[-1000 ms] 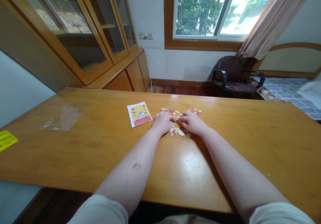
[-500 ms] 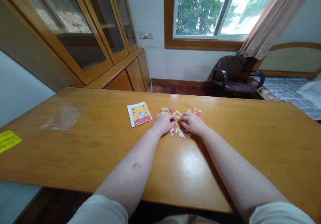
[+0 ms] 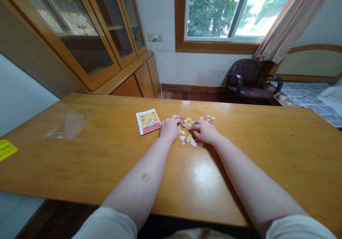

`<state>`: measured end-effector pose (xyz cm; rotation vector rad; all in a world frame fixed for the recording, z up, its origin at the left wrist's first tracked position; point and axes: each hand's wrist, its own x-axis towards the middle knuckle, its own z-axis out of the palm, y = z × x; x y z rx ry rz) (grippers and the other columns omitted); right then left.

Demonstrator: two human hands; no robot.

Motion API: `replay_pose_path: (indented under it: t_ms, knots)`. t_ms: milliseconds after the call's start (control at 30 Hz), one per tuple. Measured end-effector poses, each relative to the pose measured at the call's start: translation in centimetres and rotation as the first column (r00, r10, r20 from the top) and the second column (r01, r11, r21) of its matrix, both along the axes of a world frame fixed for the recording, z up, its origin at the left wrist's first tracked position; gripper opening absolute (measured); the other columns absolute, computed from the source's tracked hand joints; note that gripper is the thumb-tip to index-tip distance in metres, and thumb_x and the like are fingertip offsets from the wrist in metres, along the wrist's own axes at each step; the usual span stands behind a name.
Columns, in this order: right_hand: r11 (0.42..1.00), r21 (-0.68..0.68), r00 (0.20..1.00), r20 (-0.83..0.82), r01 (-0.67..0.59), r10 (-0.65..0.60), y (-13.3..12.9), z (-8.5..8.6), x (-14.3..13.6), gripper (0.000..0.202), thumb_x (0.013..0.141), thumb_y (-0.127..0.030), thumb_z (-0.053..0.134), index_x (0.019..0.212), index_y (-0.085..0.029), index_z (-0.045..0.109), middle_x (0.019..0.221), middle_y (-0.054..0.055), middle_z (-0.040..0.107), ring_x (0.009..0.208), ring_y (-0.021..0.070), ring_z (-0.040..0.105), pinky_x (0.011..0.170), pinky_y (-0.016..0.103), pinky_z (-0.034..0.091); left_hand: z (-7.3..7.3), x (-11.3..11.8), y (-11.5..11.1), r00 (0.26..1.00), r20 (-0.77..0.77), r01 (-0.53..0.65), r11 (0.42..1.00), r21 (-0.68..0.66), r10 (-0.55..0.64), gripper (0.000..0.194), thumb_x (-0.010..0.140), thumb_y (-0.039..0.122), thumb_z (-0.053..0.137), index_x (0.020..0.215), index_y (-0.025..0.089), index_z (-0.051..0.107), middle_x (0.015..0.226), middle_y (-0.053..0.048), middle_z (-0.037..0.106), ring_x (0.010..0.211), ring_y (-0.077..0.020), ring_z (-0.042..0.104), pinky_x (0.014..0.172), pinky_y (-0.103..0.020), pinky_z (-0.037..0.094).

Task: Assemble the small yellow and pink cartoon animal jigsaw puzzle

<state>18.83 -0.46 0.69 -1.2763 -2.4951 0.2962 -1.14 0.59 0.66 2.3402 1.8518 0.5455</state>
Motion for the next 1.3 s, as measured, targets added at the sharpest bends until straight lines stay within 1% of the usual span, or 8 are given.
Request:
replay_pose_path:
  t_ms: [233,333,433,633,900,1067,1167,1300]
  knots:
    - [0.996,0.040,0.996,0.040,0.078,-0.080,0.3,-0.2,0.2,0.025,0.086,-0.019,0.052,0.097,-0.020,0.075,0.091,0.008,0.066,0.086,0.0178,0.060,0.085,0.028,0.043,0.4,0.0,-0.2,0.999,-0.011,0.034,0.999,-0.038,-0.035,0.029,0.080,0.018,0.048,0.082,0.029,0.074,0.096,-0.002,0.071,0.093,-0.0231,0.060,0.083,-0.035,0.045]
    - [0.997,0.037,0.998,0.015,0.063,-0.063,0.2,-0.1,0.1,0.024,0.086,-0.021,0.053,0.097,-0.020,0.074,0.090,0.008,0.066,0.085,0.0173,0.061,0.084,0.027,0.044,0.9,0.0,-0.5,0.993,-0.005,0.122,0.992,-0.043,-0.122,0.028,0.079,0.019,0.047,0.086,0.027,0.073,0.097,-0.001,0.071,0.093,-0.0216,0.060,0.085,-0.034,0.045]
    - [0.998,0.041,0.999,-0.011,0.047,-0.047,0.2,0.0,0.1,0.023,0.086,-0.020,0.053,0.095,-0.019,0.074,0.088,0.007,0.066,0.085,0.0172,0.061,0.083,0.028,0.044,1.2,-0.1,-0.9,0.973,-0.044,0.222,0.971,-0.093,-0.227,0.027,0.076,0.023,0.050,0.093,0.027,0.071,0.097,-0.002,0.070,0.091,-0.0215,0.061,0.084,-0.035,0.045]
    - [0.996,0.071,0.997,-0.054,0.062,-0.058,0.3,0.1,0.3,0.022,0.086,-0.018,0.052,0.092,-0.016,0.074,0.086,0.008,0.068,0.085,0.0178,0.061,0.083,0.029,0.045,1.4,-0.1,-1.4,0.956,-0.111,0.257,0.958,-0.128,-0.271,0.028,0.071,0.024,0.054,0.096,0.026,0.067,0.099,-0.004,0.068,0.097,-0.0236,0.059,0.087,-0.037,0.045]
    - [0.996,0.076,0.998,-0.055,0.045,-0.040,0.2,0.2,0.1,0.023,0.086,-0.018,0.052,0.092,-0.016,0.073,0.086,0.008,0.068,0.084,0.0175,0.060,0.081,0.029,0.044,1.2,0.2,-1.1,0.959,-0.005,0.280,0.954,-0.111,-0.282,0.025,0.074,0.019,0.053,0.093,0.026,0.068,0.091,-0.003,0.069,0.092,-0.0224,0.061,0.087,-0.035,0.045]
    - [0.997,0.065,0.998,-0.048,0.038,-0.035,0.2,0.1,0.1,0.023,0.086,-0.018,0.052,0.093,-0.016,0.073,0.085,0.008,0.067,0.083,0.0176,0.060,0.080,0.029,0.044,1.3,0.2,-1.1,0.963,0.028,0.271,0.955,-0.122,-0.269,0.025,0.075,0.021,0.054,0.095,0.024,0.068,0.096,-0.004,0.070,0.094,-0.0224,0.061,0.088,-0.034,0.045]
    - [0.998,0.062,0.998,-0.052,0.031,-0.028,0.2,0.2,0.1,0.023,0.086,-0.017,0.052,0.093,-0.016,0.073,0.085,0.008,0.068,0.083,0.0175,0.060,0.080,0.028,0.044,1.2,0.3,-1.1,0.951,0.033,0.310,0.943,-0.126,-0.308,0.024,0.075,0.023,0.055,0.094,0.024,0.068,0.093,-0.004,0.070,0.091,-0.0222,0.061,0.087,-0.034,0.045]
    - [0.998,0.059,0.999,-0.047,0.026,-0.023,0.1,0.3,0.0,0.023,0.086,-0.017,0.052,0.094,-0.015,0.073,0.084,0.008,0.067,0.082,0.0170,0.059,0.079,0.027,0.044,0.8,0.5,-0.9,0.932,0.122,0.355,0.927,-0.122,-0.341,0.022,0.077,0.023,0.055,0.096,0.024,0.066,0.089,-0.002,0.069,0.087,-0.0195,0.061,0.085,-0.032,0.046]
